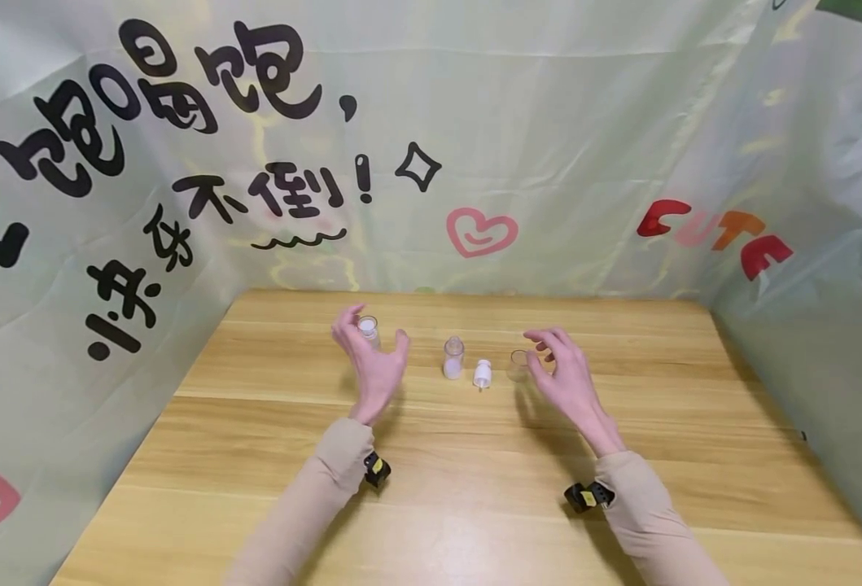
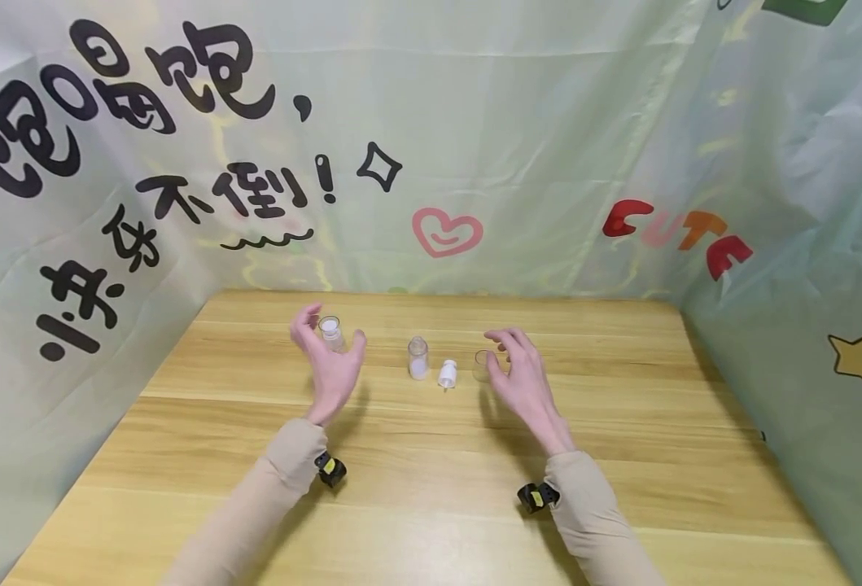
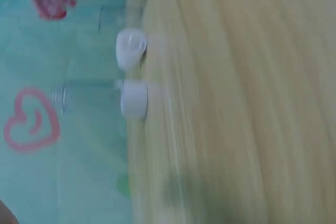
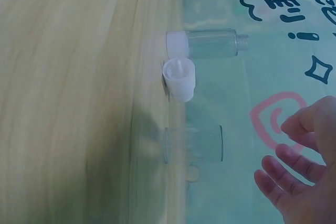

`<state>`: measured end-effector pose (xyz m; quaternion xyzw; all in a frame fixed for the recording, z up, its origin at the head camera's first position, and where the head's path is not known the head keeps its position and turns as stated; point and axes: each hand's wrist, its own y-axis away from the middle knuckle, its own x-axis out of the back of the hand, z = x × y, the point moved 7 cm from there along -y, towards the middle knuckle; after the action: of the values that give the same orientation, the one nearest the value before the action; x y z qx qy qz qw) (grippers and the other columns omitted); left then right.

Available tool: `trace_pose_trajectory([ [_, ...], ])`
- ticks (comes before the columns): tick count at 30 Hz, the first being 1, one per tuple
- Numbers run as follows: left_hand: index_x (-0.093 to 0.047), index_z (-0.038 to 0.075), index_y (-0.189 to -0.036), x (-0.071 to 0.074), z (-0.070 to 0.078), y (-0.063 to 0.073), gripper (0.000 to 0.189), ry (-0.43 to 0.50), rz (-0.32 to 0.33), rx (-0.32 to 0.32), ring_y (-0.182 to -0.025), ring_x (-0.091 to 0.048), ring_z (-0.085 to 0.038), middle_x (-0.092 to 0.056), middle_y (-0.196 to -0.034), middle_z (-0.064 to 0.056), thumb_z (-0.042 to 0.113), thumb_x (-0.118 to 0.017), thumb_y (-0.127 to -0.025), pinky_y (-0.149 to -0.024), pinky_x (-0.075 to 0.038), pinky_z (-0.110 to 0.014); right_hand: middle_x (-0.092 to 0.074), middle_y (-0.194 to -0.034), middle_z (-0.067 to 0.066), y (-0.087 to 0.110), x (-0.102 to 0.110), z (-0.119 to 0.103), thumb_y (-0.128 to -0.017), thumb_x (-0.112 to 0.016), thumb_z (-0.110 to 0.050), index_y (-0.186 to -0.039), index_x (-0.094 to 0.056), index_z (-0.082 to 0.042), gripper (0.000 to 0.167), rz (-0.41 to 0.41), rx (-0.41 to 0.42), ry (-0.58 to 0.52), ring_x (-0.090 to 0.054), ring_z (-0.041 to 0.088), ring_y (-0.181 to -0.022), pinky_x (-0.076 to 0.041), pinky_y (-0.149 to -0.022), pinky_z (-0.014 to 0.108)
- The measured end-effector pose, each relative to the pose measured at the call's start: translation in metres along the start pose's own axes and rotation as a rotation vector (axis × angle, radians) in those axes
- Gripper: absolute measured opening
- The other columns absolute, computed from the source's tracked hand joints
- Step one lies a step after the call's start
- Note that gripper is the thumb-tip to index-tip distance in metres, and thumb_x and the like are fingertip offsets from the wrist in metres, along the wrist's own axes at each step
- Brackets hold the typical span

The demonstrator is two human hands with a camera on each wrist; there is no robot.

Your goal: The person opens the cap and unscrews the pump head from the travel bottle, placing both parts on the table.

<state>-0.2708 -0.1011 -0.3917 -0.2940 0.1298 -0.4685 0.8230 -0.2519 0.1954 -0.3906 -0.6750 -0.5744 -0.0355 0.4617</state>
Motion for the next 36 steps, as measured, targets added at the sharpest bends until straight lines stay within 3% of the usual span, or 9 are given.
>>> trace_pose_trajectory([
  [2,-0.036,0.004,-0.138,0.009,-0.014,-0.006,0.077,-0.023,0.036,0.087,-0.130,-0.033,-0.028,-0.035,-0.139,-0.020,0.009,-0.078,-0.073,-0.113,-0.031,-0.049,-0.068,-0.109,0.021,0.000,0.000,0.001,-0.085,-0.064,0.008,-0.116,-0.068,0.004,0.032,0.004,0.002,-0.001,-0.065,0.033,-0.091,-0.054,-0.072,0.033],
  [4,-0.032,0.008,-0.142,0.014,-0.032,-0.010,0.087,-0.038,0.013,0.202,-0.135,-0.030,-0.028,-0.032,-0.143,-0.019,0.015,-0.084,-0.072,-0.117,-0.027,-0.048,-0.068,-0.109,0.020,0.001,0.001,0.001,-0.084,-0.065,0.008,-0.115,-0.068,0.004,0.032,0.008,0.004,0.000,-0.065,0.033,-0.090,-0.054,-0.071,0.034],
  [9,-0.021,0.012,-0.152,0.013,-0.072,-0.007,0.106,-0.013,-0.179,0.481,-0.147,-0.026,-0.035,-0.028,-0.154,-0.018,0.023,-0.089,-0.071,-0.124,-0.023,-0.050,-0.067,-0.108,0.020,0.002,0.000,0.001,-0.084,-0.065,0.007,-0.114,-0.069,0.003,0.030,0.008,0.015,0.000,-0.065,0.034,-0.089,-0.055,-0.069,0.038],
  [14,-0.019,0.008,-0.155,0.009,-0.095,0.001,0.103,0.057,-0.345,0.644,-0.149,-0.028,-0.036,-0.030,-0.158,-0.020,0.014,-0.085,-0.075,-0.125,-0.021,-0.053,-0.067,-0.107,0.020,0.004,-0.004,0.001,-0.084,-0.067,0.007,-0.112,-0.068,0.005,0.029,-0.012,0.026,-0.005,-0.065,0.036,-0.088,-0.056,-0.068,0.047],
  [20,-0.032,0.001,-0.150,0.007,-0.104,0.005,0.080,0.075,-0.423,0.671,-0.145,-0.035,-0.038,-0.039,-0.154,-0.022,0.001,-0.073,-0.080,-0.124,-0.024,-0.052,-0.068,-0.109,0.020,0.005,-0.006,0.002,-0.085,-0.067,0.006,-0.113,-0.068,0.004,0.028,-0.028,0.014,-0.012,-0.065,0.036,-0.089,-0.056,-0.068,0.047],
  [27,-0.052,0.000,-0.138,0.002,-0.104,0.009,0.054,0.070,-0.501,0.654,-0.134,-0.050,-0.038,-0.053,-0.143,-0.024,0.001,-0.068,-0.086,-0.118,-0.036,-0.053,-0.068,-0.112,0.021,0.005,-0.007,0.002,-0.086,-0.065,0.005,-0.114,-0.068,0.003,0.028,-0.055,0.001,-0.010,-0.066,0.035,-0.090,-0.057,-0.070,0.046],
  [31,-0.056,-0.001,-0.130,-0.001,-0.094,0.011,0.040,0.090,-0.520,0.613,-0.123,-0.053,-0.033,-0.057,-0.137,-0.024,-0.001,-0.063,-0.090,-0.111,-0.041,-0.048,-0.068,-0.113,0.022,0.005,-0.009,0.001,-0.086,-0.065,0.005,-0.115,-0.068,0.003,0.029,-0.070,-0.004,-0.021,-0.066,0.035,-0.090,-0.057,-0.071,0.048],
  [36,-0.054,-0.005,-0.130,-0.010,-0.082,0.019,0.039,0.101,-0.542,0.566,-0.119,-0.056,-0.032,-0.059,-0.131,-0.026,-0.003,-0.058,-0.091,-0.108,-0.045,-0.045,-0.068,-0.112,0.021,0.005,-0.012,-0.003,-0.087,-0.064,0.006,-0.114,-0.068,0.004,0.028,-0.083,-0.003,-0.036,-0.066,0.031,-0.089,-0.057,-0.071,0.047],
])
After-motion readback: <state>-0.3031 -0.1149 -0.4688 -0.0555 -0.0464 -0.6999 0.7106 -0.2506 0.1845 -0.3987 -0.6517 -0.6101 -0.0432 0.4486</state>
